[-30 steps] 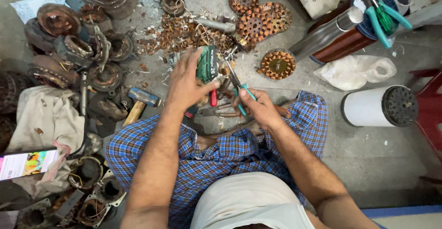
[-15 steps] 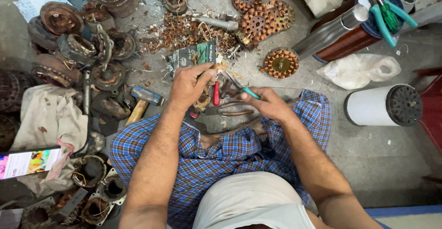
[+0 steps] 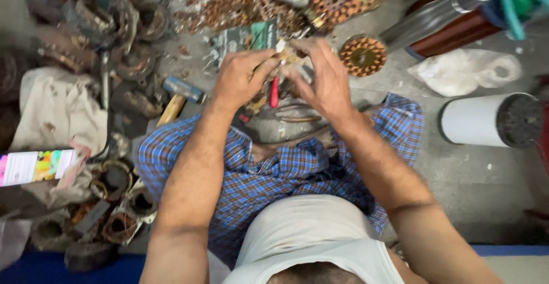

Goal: The person dismantles a fan motor stator using pliers and a screwdriver. They pull copper wires and manipulate small metal components by hand while sitting on a workshop floor surrounded by various motor parts.

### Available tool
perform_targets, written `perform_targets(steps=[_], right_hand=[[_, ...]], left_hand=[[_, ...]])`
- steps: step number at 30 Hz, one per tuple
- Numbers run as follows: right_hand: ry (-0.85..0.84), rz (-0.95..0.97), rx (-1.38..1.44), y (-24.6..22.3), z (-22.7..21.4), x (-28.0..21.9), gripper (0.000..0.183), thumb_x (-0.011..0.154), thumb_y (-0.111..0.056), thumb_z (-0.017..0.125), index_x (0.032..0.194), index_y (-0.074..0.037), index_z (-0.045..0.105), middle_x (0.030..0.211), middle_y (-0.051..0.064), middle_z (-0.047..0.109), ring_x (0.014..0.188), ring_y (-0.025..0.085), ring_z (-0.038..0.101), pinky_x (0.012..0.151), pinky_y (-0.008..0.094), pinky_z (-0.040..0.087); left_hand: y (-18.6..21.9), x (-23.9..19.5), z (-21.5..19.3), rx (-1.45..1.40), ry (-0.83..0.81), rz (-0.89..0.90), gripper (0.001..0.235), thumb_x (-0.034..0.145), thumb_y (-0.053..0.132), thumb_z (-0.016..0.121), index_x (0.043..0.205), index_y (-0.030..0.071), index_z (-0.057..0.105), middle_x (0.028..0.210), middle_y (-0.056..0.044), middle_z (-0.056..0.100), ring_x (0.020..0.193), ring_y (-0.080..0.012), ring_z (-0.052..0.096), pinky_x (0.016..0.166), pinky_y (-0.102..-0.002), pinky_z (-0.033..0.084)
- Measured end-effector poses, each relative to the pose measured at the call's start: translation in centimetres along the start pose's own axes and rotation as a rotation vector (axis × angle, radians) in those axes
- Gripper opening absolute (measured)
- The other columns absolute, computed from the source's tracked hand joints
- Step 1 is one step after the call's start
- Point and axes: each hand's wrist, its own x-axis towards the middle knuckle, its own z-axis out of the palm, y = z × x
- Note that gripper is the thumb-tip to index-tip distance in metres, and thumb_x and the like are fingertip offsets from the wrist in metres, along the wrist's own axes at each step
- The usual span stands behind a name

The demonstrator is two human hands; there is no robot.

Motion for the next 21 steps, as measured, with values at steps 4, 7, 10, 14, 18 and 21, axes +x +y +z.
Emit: perform_targets(steps=[4,7,10,14,18,21], right_hand=[[-0.006,-0.104,0.03,-1.9,0.8,2.7,0.02,0.105,-0.012,0.078,0.111,-0.002,0.062,0.099,0.012,0.065,0.086,0.027,0.068,0.071,0.04,0.055],[0.001,-0.187,0.057,-2.1,1.0,3.8,0.022,0.106,-0.012,0.077,0.116,0.0,0.061,0.103,0.013,0.064,0.088,0.027,0.069,0.07,0.038,0.057],[-0.047,-0.162,0.034,-1.8,1.4,4.0,0.025,0.106,-0.016,0.077,0.108,0.002,0.061,0.097,0.015,0.064,0.08,0.028,0.067,0.065,0.039,0.054],[-0.251,0.098,0.207,-0.1,1.8,3.7,0.025,0.109,-0.024,0.067,0.099,-0.002,0.067,0.081,0.009,0.067,0.067,0.021,0.068,0.059,0.035,0.055],[-0.494,0.687,1.257,1.4,2.0,3.3,0.03,0.108,-0.029,0.065,0.093,-0.004,0.069,0.069,0.005,0.064,0.059,0.016,0.065,0.056,0.032,0.057],[-0.465,0.821,1.505,1.0,2.3,2.4,0.026,0.106,-0.027,0.067,0.093,-0.004,0.071,0.069,0.007,0.065,0.058,0.019,0.066,0.055,0.034,0.057]], left_hand=[[-0.2,-0.2,-1.0,-0.039,0.001,0.006,0.026,0.102,0.024,0.072,0.119,0.004,0.076,0.109,-0.015,0.078,0.095,-0.0269,0.078,0.083,-0.038,0.062],[-0.5,0.2,-1.5,-0.042,0.031,0.011,0.025,0.102,0.022,0.073,0.119,0.005,0.075,0.108,-0.014,0.078,0.093,-0.0254,0.08,0.081,-0.036,0.064],[-1.0,0.4,-1.7,-0.01,0.051,0.062,0.022,0.103,0.021,0.073,0.119,0.005,0.075,0.11,-0.014,0.078,0.094,-0.0248,0.079,0.081,-0.035,0.064],[-1.2,0.8,-1.9,0.095,0.009,0.085,0.019,0.102,0.022,0.073,0.114,0.008,0.076,0.101,-0.009,0.079,0.087,-0.0217,0.077,0.074,-0.034,0.063],[-0.4,1.2,-2.3,0.178,0.036,0.277,0.014,0.104,0.025,0.073,0.111,0.013,0.076,0.099,-0.004,0.079,0.087,-0.0181,0.077,0.079,-0.034,0.063],[-0.4,1.0,-2.4,0.216,-0.006,0.249,0.013,0.103,0.024,0.073,0.11,0.014,0.078,0.095,-0.003,0.079,0.081,-0.0183,0.076,0.076,-0.036,0.061]])
